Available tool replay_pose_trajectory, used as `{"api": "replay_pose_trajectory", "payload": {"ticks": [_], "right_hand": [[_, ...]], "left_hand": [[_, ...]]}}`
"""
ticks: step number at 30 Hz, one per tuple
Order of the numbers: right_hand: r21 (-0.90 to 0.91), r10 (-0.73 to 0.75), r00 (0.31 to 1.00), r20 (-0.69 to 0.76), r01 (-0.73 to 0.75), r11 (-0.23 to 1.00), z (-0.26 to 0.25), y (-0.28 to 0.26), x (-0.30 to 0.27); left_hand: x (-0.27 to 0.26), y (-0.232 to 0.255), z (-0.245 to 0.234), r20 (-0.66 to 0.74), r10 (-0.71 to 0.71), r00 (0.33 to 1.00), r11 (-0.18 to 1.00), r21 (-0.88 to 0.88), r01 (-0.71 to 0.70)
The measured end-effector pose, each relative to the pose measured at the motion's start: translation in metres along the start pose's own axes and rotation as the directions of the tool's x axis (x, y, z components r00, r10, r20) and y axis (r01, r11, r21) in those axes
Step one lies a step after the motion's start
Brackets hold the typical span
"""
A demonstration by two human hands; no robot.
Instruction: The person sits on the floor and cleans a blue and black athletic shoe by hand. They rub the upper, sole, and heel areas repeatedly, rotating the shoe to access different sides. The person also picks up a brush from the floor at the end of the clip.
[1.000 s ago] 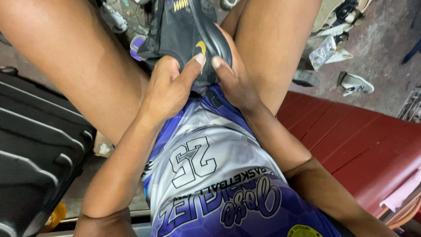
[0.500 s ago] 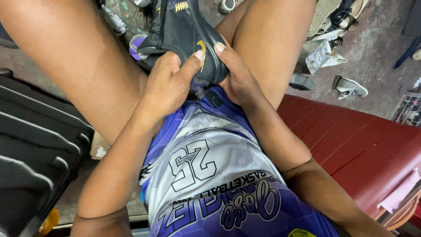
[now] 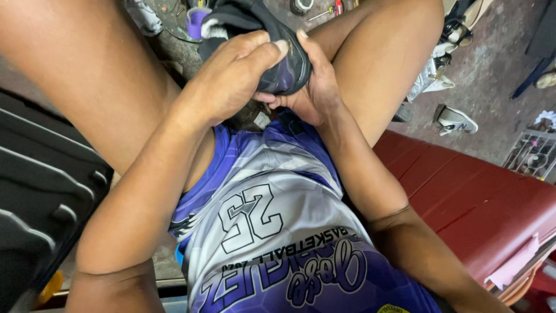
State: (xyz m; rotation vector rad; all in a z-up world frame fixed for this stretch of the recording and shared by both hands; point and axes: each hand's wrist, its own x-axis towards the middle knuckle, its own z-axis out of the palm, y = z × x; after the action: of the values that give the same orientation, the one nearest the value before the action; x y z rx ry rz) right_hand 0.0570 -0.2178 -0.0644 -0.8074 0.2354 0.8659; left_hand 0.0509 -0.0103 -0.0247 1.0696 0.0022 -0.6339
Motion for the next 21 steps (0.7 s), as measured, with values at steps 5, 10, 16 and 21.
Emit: {"api": "replay_pose_trajectory", "payload": {"ticks": [5, 10, 16, 21], "right_hand": [[0.062, -0.024, 0.997, 0.069, 0.020, 0.998, 0.013, 0.005, -0.009], [0.180, -0.113, 0.983, 0.147, 0.086, 0.980, 0.023, 0.021, -0.013], [0.216, -0.198, 0.970, 0.139, 0.166, 0.962, 0.034, 0.031, -0.020], [0.195, -0.162, 0.964, 0.213, 0.120, 0.973, 0.031, 0.034, -0.020]], "left_hand": [[0.001, 0.036, 0.002, -0.032, 0.043, 0.999, 0.890, 0.456, -0.024], [-0.002, 0.063, 0.007, 0.067, 0.105, 0.992, 0.728, 0.675, -0.122], [0.001, 0.072, -0.001, 0.016, 0.101, 0.995, 0.709, 0.700, -0.084], [0.001, 0.069, -0.005, -0.102, 0.023, 0.995, 0.709, 0.703, 0.056]]}}
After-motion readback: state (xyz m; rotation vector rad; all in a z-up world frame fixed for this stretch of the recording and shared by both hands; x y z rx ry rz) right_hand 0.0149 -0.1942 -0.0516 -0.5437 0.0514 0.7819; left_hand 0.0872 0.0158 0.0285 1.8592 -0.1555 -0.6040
